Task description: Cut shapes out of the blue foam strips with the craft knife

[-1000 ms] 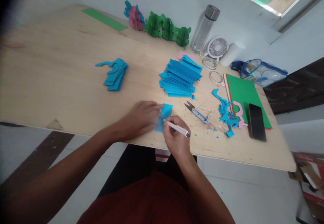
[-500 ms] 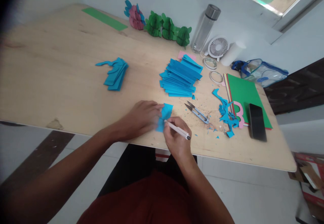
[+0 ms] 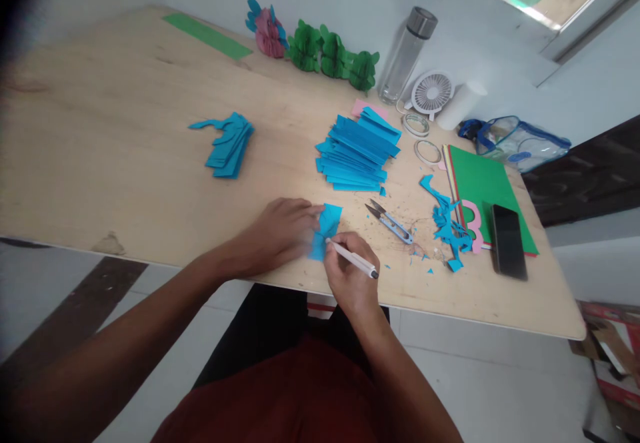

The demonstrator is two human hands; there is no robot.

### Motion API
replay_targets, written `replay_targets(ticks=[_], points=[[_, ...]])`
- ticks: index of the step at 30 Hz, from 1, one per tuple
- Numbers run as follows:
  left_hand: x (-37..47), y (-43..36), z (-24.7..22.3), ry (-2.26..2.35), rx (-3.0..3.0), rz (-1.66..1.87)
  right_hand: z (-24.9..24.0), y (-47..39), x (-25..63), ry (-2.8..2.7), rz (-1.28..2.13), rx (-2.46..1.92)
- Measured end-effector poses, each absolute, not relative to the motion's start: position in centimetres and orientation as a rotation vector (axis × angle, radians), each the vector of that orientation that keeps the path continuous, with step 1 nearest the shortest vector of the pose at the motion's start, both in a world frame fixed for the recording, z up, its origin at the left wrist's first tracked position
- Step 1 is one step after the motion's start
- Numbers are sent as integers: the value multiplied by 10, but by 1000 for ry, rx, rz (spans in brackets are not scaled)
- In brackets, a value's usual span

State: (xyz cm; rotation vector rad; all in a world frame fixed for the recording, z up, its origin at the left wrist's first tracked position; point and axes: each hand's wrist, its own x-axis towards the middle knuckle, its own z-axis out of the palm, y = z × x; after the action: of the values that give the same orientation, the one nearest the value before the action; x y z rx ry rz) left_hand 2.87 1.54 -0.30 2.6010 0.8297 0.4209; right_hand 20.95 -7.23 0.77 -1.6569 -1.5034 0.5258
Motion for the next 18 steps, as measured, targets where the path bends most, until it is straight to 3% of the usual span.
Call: replay_targets(ticks=[18], points=[[29, 14, -2, 834, 2624, 432, 9, -73, 208, -1505, 515, -1633]])
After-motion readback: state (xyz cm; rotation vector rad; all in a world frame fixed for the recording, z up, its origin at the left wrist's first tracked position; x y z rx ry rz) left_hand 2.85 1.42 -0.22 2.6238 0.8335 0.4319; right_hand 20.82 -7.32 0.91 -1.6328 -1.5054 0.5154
